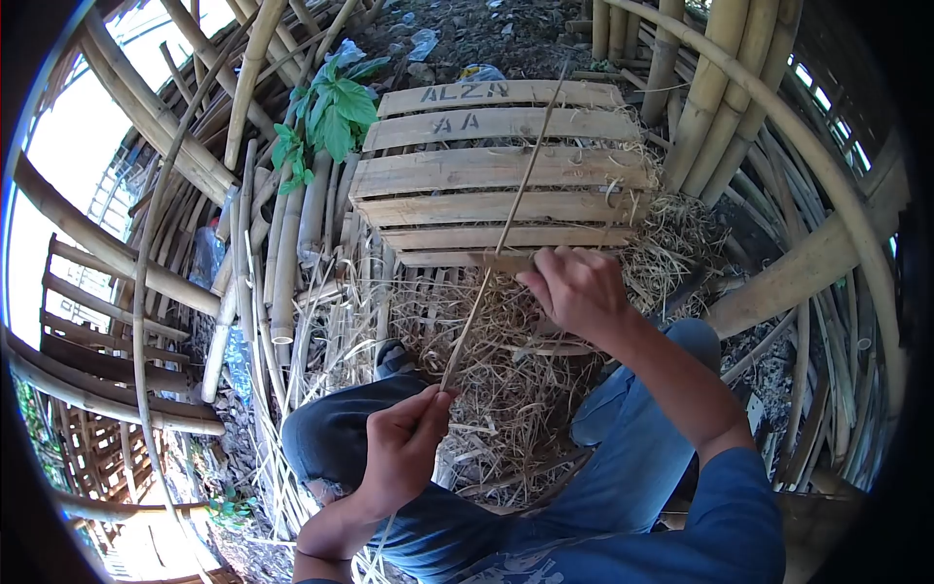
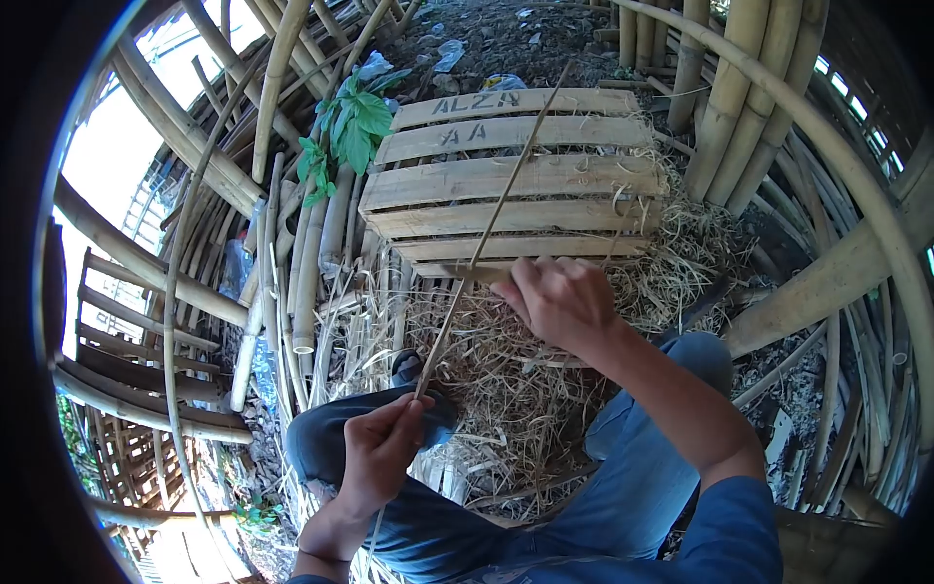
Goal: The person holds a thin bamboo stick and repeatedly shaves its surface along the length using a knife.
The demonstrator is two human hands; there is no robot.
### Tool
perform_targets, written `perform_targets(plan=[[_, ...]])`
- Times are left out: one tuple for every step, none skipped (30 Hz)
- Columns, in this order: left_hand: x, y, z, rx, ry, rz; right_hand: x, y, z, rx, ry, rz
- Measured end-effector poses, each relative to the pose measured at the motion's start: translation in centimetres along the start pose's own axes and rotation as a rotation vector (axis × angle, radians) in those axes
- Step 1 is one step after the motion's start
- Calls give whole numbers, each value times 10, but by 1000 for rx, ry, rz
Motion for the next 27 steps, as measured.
perform_targets(plan=[[-1, 0, 0, 4, -7, 1, 2, -7, 1, 36, 2, -46], [-1, 0, -1, 5, -4, 3, 4, -13, 2, 74, 6, -92], [-2, 0, -2, -6, 9, -10, 5, -19, 2, 78, 5, -95], [-2, 0, -3, -16, 24, -23, 5, -27, 2, 144, 26, -100], [-2, 1, -4, -13, 32, -22, 4, -35, 3, 211, 46, -105], [-1, 3, -7, -11, 44, 0, 2, -44, 4, 216, 45, -114], [-1, 4, -9, -11, 57, 23, 0, -55, 5, 301, 65, -157], [-1, 3, -11, -9, 71, 27, -3, -65, 4, 390, 87, -200], [-1, 1, -14, -18, 76, 24, -5, -73, 3, 361, -5, -222], [-1, 0, -15, -27, 82, 21, -5, -77, 2, 370, -6, -233], [-1, -1, -16, -23, 94, 23, -6, -80, 0, 380, 12, -254], [-1, -1, -17, -31, 86, 28, -6, -83, -1, 388, 32, -272], [-2, 0, -18, -41, 75, 32, -6, -87, 0, 392, 33, -276], [-2, 1, -19, -42, 79, 35, -6, -93, 1, 492, 76, -263], [-3, 3, -20, -39, 93, 50, -5, -98, 0, 592, 121, -249], [-4, 3, -21, -35, 109, 65, -3, -103, -2, 598, 122, -250], [-5, 2, -20, -33, 114, 66, 0, -108, -4, 532, 43, -297], [-5, 2, -19, -38, 107, 71, 1, -110, -5, 462, -34, -345], [-4, 2, -19, -44, 97, 75, 3, -112, -6, 460, -34, -347], [-4, 2, -19, -42, 96, 75, 7, -112, -6, 472, 3, -385], [-4, 4, -18, -40, 97, 78, 8, -110, -4, 486, 38, -421], [-4, 4, -17, -39, 96, 78, 9, -104, -4, 485, 35, -420], [-4, 4, -17, -36, 93, 74, 10, -96, -5, 480, 67, -374], [-4, 3, -18, -62, 89, 68, 7, -91, -2, 474, 97, -329], [-5, 3, -19, -91, 88, 65, 1, -92, 4, 472, 94, -327], [-5, 2, -21, -93, 89, 70, -8, -98, 9, 693, 186, -275], [-5, 1, -24, -85, 111, 65, -12, -103, 10, 919, 285, -219]])
Point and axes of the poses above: each hand's wrist, its own z-axis towards the middle knuckle, its own x-axis out of the palm, y = z × x, the point moved 1 cm from there along z, towards the middle knuckle, and after that the axes turned 2 degrees about z, right-handed, at the moved point
